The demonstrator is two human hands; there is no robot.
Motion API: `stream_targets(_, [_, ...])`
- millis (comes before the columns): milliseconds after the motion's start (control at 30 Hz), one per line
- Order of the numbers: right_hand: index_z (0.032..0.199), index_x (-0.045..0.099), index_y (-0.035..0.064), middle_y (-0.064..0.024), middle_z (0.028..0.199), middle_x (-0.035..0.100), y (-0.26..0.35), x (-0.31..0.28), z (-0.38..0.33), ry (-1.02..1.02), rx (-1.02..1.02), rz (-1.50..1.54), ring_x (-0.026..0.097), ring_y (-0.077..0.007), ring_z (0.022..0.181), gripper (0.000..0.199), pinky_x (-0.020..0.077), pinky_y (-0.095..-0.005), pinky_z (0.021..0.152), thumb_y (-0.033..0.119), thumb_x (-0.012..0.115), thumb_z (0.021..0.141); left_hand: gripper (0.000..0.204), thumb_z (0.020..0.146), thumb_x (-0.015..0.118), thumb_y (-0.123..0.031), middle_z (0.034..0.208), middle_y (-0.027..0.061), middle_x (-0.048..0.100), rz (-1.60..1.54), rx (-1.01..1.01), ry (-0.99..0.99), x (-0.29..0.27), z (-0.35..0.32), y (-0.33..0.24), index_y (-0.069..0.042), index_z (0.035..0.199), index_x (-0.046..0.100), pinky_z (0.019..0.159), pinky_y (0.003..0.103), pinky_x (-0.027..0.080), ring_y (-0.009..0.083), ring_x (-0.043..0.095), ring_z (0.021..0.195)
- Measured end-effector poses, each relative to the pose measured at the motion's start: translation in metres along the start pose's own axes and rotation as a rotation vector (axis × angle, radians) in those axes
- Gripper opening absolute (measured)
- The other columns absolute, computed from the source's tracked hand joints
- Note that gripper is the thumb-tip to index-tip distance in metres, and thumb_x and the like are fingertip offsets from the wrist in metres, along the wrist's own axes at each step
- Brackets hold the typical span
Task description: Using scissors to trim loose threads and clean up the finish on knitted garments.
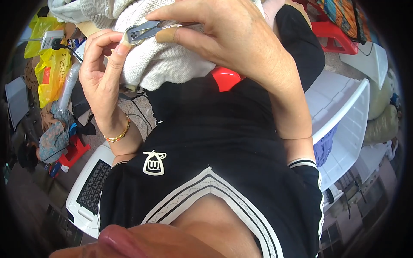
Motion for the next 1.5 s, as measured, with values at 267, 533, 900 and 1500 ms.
stream_targets(267, [0.117,0.07,0.0076,-0.0051,0.075,0.053,-0.012,0.004,0.0,-0.013,-0.135,-0.053,0.049,-0.016,0.059,0.035,0.0403,-0.0287,0.054,0.017,0.076,0.084,0.016,0.082,0.076,-0.011,0.094,0.002,0.061,-0.124,-0.029,-0.01,0.0,-0.001,0.01,-0.004,0.094,0.069,0.074,0.025,0.039,0.0106,0.052,0.082])
stream_targets(533, [0.116,0.07,0.0063,-0.0068,0.076,0.054,-0.011,0.004,-0.001,-0.027,-0.151,-0.033,0.052,-0.0181,0.061,0.035,0.0418,-0.0292,0.056,0.016,0.076,0.083,0.013,0.081,0.077,-0.01,0.092,0.0019,0.061,-0.106,0.006,-0.085,0.004,0.009,-0.002,-0.005,0.091,0.071,0.073,0.024,0.039,0.0109,0.054,0.08])
stream_targets(900, [0.115,0.069,0.0037,-0.0088,0.079,0.055,-0.045,0.027,0.008,-0.405,-0.809,0.132,0.055,-0.0201,0.066,0.033,0.0441,-0.0304,0.059,0.015,0.075,0.084,0.006,0.089,0.068,0.002,0.107,0.0073,0.061,-0.196,0.073,-0.085,0.009,0.009,0.005,0.003,0.095,0.067,0.082,0.023,0.044,0.0106,0.055,0.092])
stream_targets(1500, [0.116,0.068,0.0039,-0.0105,0.083,0.054,-0.031,0.017,-0.001,-0.079,-0.208,0.011,0.057,-0.0234,0.071,0.034,0.0454,-0.0315,0.062,0.015,0.073,0.085,0.014,0.085,0.075,-0.012,0.095,0.0009,0.06,-0.098,-0.029,-0.011,0.005,0.02,0.002,-0.002,0.094,0.073,0.073,0.022,0.038,0.0077,0.051,0.08])
Point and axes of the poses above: each hand's wrist, its own z-axis towards the middle knuckle, its own x-axis out of the palm, y = z × x, the point moved 1 cm from there along z, towards the middle knuckle
